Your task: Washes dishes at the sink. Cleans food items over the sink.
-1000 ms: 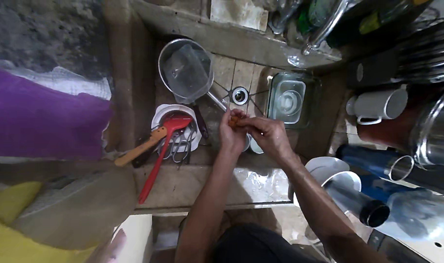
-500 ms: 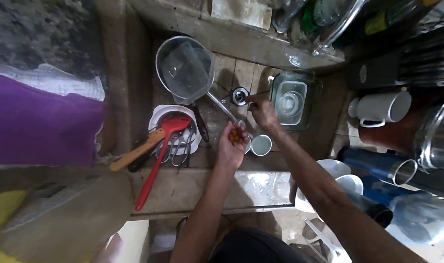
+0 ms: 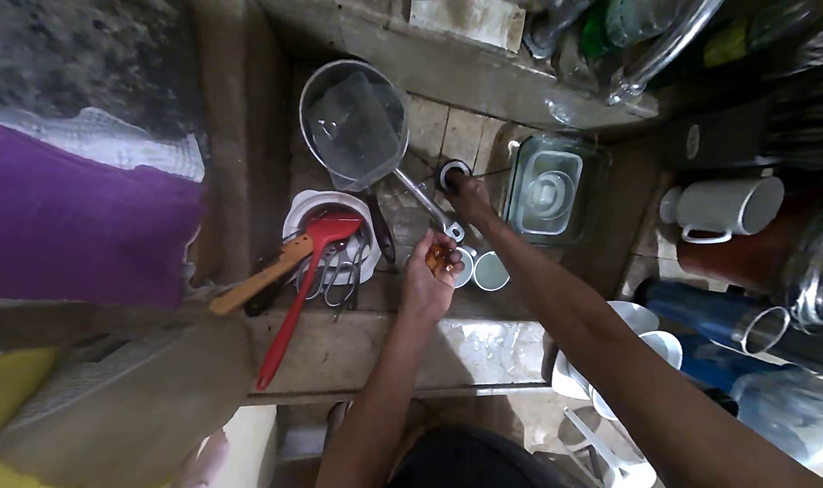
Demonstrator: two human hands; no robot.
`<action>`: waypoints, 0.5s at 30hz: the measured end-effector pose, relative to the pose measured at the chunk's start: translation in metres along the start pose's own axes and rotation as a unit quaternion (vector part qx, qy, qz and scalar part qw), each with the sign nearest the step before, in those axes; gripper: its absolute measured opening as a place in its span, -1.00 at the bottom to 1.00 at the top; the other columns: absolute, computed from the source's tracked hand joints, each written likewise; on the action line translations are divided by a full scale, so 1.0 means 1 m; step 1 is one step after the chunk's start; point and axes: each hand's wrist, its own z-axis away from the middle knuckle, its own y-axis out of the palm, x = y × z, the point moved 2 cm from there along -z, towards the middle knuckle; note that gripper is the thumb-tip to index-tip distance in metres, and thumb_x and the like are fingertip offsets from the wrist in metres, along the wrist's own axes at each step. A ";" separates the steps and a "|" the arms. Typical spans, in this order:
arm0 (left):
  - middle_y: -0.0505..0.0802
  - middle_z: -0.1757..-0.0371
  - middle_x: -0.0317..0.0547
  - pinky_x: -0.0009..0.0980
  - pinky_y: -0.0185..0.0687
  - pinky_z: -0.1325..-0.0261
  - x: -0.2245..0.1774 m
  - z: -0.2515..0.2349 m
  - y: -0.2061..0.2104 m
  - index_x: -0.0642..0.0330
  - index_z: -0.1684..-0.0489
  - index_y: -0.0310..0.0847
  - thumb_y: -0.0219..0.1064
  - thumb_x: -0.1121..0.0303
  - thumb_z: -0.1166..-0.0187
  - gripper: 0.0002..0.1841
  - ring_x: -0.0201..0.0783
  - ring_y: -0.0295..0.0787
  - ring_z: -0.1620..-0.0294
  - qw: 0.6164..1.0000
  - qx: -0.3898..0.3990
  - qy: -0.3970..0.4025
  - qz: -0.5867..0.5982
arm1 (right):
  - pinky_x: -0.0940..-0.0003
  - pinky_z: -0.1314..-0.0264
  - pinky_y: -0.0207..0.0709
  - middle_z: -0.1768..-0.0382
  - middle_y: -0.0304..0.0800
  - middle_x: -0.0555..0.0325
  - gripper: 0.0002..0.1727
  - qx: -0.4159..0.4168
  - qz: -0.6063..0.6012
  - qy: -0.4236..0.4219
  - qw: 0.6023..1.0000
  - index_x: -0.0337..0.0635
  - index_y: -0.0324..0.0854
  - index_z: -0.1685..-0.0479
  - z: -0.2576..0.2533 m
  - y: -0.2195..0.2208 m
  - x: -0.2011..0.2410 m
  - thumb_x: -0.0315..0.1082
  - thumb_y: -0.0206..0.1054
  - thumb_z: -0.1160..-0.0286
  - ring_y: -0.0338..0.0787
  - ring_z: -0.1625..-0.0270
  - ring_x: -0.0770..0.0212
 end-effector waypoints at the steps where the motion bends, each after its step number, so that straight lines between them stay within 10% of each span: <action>1: 0.72 0.29 -0.21 -0.50 0.64 0.34 0.000 0.000 0.000 0.03 0.21 0.63 0.03 0.06 -0.84 -0.65 -0.35 0.65 0.43 1.000 -0.003 -0.001 0.000 | -0.38 -0.40 0.52 -0.29 0.79 -0.14 -0.53 0.004 -0.009 0.007 1.000 0.01 0.66 -0.45 -0.004 -0.003 -0.001 -0.19 0.42 -0.55 0.74 -0.36 -0.26; 8: 0.72 0.28 -0.22 -0.53 0.62 0.36 0.000 0.003 0.001 0.03 0.20 0.63 0.05 0.05 -0.83 -0.66 -0.37 0.64 0.43 1.000 -0.008 0.000 -0.001 | -0.25 -0.35 0.59 -0.05 0.89 -0.08 -0.78 0.015 -0.052 -0.041 0.998 -0.12 0.87 0.01 -0.010 -0.023 -0.006 -0.35 0.51 -0.37 0.83 -0.18 -0.12; 15: 0.79 0.12 -0.28 -0.36 0.76 -0.08 0.006 0.009 0.012 -0.04 0.10 0.63 0.00 0.08 -0.84 -0.70 -0.31 0.81 0.08 0.998 -0.050 0.016 -0.030 | 0.25 -0.04 0.80 0.11 0.88 0.04 -0.76 0.017 -0.442 -0.022 0.897 -0.32 0.77 -0.06 0.091 -0.098 0.004 -0.52 0.45 -0.43 0.85 0.15 0.24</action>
